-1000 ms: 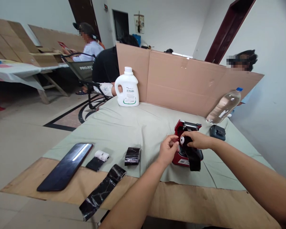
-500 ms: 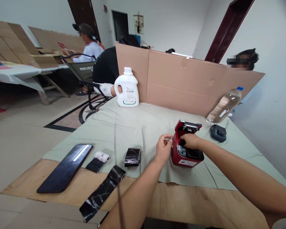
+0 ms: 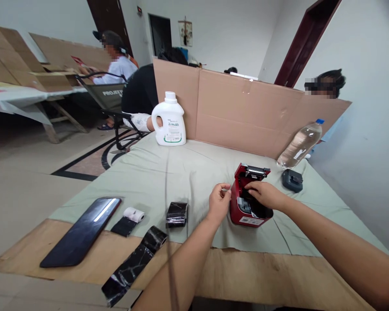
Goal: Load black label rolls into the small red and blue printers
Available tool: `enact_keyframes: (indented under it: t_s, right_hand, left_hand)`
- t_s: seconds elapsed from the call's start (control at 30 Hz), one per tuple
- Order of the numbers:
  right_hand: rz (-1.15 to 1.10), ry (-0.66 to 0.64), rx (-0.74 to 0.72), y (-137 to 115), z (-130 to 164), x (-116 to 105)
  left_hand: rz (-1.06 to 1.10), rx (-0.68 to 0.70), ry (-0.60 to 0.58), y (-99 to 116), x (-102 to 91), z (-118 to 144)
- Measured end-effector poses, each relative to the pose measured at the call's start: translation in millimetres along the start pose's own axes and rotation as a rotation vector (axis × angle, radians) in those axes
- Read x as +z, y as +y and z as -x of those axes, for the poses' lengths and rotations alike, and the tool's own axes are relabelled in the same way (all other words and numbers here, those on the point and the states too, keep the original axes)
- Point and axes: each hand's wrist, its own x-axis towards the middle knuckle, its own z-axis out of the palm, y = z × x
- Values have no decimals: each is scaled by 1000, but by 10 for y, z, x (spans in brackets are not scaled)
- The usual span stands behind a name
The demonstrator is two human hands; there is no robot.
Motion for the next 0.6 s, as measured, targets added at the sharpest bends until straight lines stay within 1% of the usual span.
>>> enact_keyframes:
  t_s: [0.07, 0.13, 0.2, 0.27, 0.33, 0.4, 0.47, 0.53, 0.57, 0.6]
  right_hand:
    - [-108, 93, 0, -7, 183, -8]
    - [-195, 165, 8, -24, 360, 22]
    - [-243, 217, 1, -45, 502, 82]
    - [-262, 258, -32, -59, 587, 144]
    - [-264, 289, -76, -48, 603, 177]
    - [-246, 373, -118, 0, 544, 162]
    - [-192, 533, -131, 88, 413, 108]
    - [-121, 685, -102, 202, 232, 50]
    - [-97, 722, -76, 262, 135, 31]
    - [-85, 727, -52, 318, 43, 24]
  left_hand:
    - [-128, 180, 1, 48, -9, 39]
    - [-270, 399, -29, 118, -23, 96]
    - [-383, 591, -101, 184, -33, 155]
    - [-458, 708, -200, 217, -36, 199]
    - [-512, 754, -289, 214, -32, 220]
    - [-552, 755, -329, 187, -25, 221]
    - [-570, 750, -332, 158, -21, 211]
    - [-571, 747, -326, 139, -20, 200]
    - [-569, 749, -324, 135, -19, 197]
    - [-566, 753, -318, 133, -19, 196]
